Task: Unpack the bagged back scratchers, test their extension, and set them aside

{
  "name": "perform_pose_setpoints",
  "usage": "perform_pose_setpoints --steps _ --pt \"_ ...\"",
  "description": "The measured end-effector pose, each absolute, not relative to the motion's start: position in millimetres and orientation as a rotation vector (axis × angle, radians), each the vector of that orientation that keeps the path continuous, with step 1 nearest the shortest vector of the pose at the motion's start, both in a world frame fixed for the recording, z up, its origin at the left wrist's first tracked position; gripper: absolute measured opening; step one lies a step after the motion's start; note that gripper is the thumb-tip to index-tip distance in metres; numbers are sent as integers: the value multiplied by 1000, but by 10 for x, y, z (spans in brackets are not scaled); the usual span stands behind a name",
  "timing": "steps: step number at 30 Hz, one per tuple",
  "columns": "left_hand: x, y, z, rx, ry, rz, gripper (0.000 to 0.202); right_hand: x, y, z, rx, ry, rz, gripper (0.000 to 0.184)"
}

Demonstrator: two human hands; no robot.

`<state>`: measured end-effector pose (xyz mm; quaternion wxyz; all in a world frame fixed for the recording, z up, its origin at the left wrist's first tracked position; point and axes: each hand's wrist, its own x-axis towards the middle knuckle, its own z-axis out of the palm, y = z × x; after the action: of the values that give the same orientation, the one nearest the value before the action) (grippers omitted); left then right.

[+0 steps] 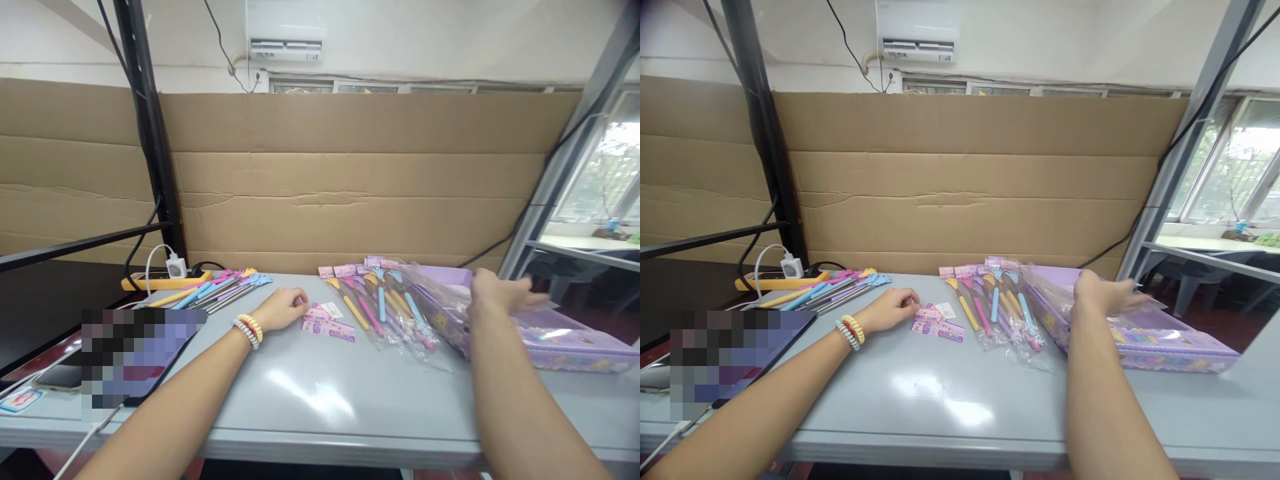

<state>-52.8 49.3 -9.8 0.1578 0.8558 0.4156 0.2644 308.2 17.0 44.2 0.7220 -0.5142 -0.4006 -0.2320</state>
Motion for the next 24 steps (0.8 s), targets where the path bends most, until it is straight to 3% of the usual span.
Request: perform_pose_setpoints --steps 8,15,24 --pt "-520 467 -77 2458 1197 727 25 2449 148 489 -1135 -1027 -851 32" --pt "-533 484 -86 2499 1201 711 24 1810 247 206 -1375 -1933 -325 21" --pt "-556 491 -101 2570 1219 660 25 1967 397 64 -1819 -1979 -186 31"
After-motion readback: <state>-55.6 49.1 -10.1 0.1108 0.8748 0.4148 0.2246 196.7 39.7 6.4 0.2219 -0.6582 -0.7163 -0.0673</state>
